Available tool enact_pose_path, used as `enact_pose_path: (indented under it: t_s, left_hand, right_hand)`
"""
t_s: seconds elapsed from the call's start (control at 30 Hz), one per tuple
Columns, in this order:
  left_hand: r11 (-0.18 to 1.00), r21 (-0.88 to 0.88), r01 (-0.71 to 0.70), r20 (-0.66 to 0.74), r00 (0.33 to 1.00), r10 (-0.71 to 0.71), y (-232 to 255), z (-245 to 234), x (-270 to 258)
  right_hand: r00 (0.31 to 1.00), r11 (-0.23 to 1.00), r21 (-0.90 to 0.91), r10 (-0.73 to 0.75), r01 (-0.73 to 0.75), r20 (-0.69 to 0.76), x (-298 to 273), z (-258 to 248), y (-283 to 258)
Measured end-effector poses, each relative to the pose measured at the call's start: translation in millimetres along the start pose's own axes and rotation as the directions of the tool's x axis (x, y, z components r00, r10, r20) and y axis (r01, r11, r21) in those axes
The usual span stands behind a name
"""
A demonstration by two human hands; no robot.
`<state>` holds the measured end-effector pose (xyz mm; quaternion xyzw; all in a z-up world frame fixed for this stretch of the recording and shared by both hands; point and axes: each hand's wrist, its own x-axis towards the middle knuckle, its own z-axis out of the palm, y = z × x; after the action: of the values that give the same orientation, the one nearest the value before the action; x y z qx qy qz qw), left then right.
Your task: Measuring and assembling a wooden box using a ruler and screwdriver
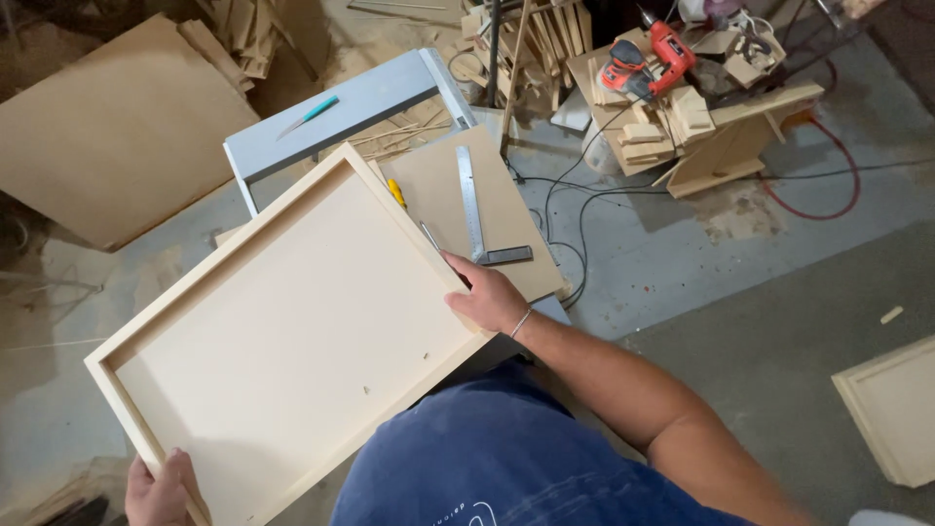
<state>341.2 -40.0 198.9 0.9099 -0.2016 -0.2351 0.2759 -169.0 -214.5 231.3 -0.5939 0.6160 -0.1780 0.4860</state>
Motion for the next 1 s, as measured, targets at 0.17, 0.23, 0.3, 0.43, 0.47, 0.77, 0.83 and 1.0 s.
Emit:
enact_pose_path:
  t_s: [0.17, 0.23, 0.3, 0.43, 0.47, 0.77, 0.83, 1.0]
  left_hand:
    - [0.821, -0.443, 0.361, 0.173, 0.933, -0.316, -46.4, -7.5, 3.3]
    - [0.941, -0.029, 0.338, 0.084, 0.939, -0.335, -43.1, -5.2, -4.2]
    - [0.937, -0.026, 0.349, 0.065, 0.936, -0.346, -26.5, -1.5, -37.4]
    - [0.891, -0.134, 0.433, 0.075, 0.901, -0.427, -12.6, 19.8, -95.9]
    - [0.877, -0.174, 0.448, 0.057, 0.893, -0.446, -34.4, 35.1, -97.6]
    - [0.713, -0.556, 0.427, -0.096, 0.819, -0.566, -107.8, 179.4, -147.5]
    - [0.663, -0.696, 0.275, -0.199, 0.813, -0.547, -112.2, 211.5, -158.3]
    - [0.628, -0.730, 0.272, -0.287, 0.711, -0.642, -65.8, 259.8, -181.1]
  right_hand:
    - [0.996, 0.999, -0.008, -0.041, 0.042, 0.084, 32.3, -0.7, 18.1]
    - [0.988, 0.993, 0.084, -0.095, 0.085, 0.120, 64.9, 2.8, 32.3]
    - [0.977, 0.992, 0.011, -0.125, 0.125, 0.174, 97.2, 0.2, 42.7]
    - [0.950, 0.949, -0.275, -0.064, 0.152, 0.306, 143.6, -7.3, 24.3]
    - [0.939, 0.937, -0.288, -0.093, 0.195, 0.333, 163.8, -3.8, 25.7]
    - [0.895, 0.582, -0.699, -0.124, 0.415, 0.429, 350.4, 34.4, -3.3]
    - [0.850, 0.519, -0.681, -0.217, 0.517, 0.480, 400.1, 51.7, -3.4]
    - [0.815, 0.485, -0.663, -0.236, 0.571, 0.529, 454.7, 89.9, -34.9]
